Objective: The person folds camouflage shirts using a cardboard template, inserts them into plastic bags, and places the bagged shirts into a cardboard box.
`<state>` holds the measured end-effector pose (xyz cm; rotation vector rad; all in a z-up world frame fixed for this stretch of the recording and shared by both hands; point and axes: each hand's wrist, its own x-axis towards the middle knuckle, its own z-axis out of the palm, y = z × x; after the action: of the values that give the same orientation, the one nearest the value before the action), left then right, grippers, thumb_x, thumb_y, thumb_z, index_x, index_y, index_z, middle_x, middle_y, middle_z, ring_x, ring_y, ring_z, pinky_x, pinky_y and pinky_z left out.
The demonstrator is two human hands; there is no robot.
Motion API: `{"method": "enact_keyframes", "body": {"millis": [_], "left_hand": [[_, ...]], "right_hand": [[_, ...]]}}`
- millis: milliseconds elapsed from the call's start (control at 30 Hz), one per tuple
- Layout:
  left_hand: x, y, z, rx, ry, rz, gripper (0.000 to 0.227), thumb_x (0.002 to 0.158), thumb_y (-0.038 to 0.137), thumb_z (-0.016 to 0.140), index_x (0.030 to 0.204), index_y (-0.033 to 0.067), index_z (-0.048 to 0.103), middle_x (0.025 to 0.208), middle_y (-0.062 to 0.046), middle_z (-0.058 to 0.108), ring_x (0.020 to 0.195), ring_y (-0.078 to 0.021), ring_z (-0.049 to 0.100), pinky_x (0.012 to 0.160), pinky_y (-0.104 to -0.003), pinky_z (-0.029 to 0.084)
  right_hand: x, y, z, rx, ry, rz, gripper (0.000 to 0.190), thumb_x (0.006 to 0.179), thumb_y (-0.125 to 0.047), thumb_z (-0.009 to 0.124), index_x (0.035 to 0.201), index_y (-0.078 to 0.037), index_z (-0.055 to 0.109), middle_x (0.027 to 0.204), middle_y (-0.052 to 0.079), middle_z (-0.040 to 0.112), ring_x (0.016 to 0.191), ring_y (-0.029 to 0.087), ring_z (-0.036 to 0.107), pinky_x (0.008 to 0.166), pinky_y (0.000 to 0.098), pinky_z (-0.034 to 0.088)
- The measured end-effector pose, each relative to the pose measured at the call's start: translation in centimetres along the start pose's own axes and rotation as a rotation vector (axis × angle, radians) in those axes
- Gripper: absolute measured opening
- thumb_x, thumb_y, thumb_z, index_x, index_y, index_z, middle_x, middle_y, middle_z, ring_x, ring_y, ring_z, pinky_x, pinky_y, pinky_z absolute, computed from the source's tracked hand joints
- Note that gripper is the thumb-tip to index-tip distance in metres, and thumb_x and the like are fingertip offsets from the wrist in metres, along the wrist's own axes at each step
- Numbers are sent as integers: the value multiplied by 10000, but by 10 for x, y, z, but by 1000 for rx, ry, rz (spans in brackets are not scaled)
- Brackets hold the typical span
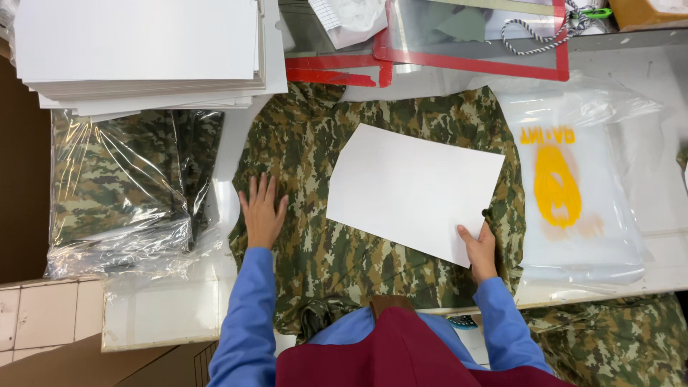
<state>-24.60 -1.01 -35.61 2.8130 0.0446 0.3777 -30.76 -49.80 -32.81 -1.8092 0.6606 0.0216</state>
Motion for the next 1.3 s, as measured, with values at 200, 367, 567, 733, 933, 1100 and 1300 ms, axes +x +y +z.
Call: {"method": "enact_keyframes", "body": {"millis": [200, 367, 567, 733, 933, 1100, 1300], "left_hand": [[-37, -36, 25, 114, -92, -248, 773, 1058, 698, 335, 1662, 218, 289, 1753, -88, 157, 1592, -352, 169, 1229, -714, 173], [-39, -36, 35, 131, -23, -323, 833, 1024, 714, 411, 1654, 181, 307, 1737, -127, 174, 1576, -383, 188, 1220, -699, 205], [-17, -34, 56, 99, -50, -471, 982, 927, 755, 469, 1681, 169, 239, 1748, -166, 110, 1590, -443, 16, 1160, -814, 75], [5, -23, 40, 52, -119, -444, 969, 951, 808, 420, 1695, 238, 175, 1754, -128, 2, 1586, -468, -26, 1138, -865, 9], [-34, -55, 41, 81, 194, -352, 644, 1029, 390, 632, 1595, 199, 391, 1668, -62, 334, 1533, -315, 305, 1119, -828, 92], [-165, -35, 22, 81, 320, -719, 687, 928, 395, 747, 1502, 143, 466, 1533, -63, 420, 1371, -305, 445, 1065, -658, 343], [-251, -52, 44, 225, 311, -842, 318, 946, 550, 724, 1043, 254, 662, 1241, 114, 516, 1168, -180, 520, 901, -455, 434]], "right_hand": [[29, 2, 5, -72, -42, 15, 698, 986, -256, 790, 1532, 38, 470, 1485, 268, 553, 1364, 374, 539, 1076, 492, 460], [70, 8, 12, 17, -33, -102, 561, 965, -155, 810, 1434, 35, 568, 1350, 261, 650, 1265, 314, 612, 1020, 428, 486], [58, 23, 7, 52, -66, -105, 594, 984, -187, 796, 1488, -21, 530, 1380, 213, 643, 1270, 322, 623, 1044, 459, 503], [47, 48, 2, 112, 26, -179, 490, 1100, -124, 624, 1528, 23, 436, 1422, 248, 567, 1305, 270, 509, 1114, 477, 435], [27, 29, 1, 208, -89, -35, 411, 1087, -205, 652, 1475, -132, 540, 1358, 80, 642, 1172, 216, 638, 1010, 403, 527], [-2, 7, 75, 200, -229, 1, 433, 1051, -135, 649, 1464, -78, 531, 1320, 136, 649, 1132, 248, 660, 986, 396, 545], [-37, -18, 158, 80, -430, -54, 479, 1053, -153, 653, 1472, 13, 490, 1355, 197, 621, 1211, 279, 604, 1037, 455, 504]]}}
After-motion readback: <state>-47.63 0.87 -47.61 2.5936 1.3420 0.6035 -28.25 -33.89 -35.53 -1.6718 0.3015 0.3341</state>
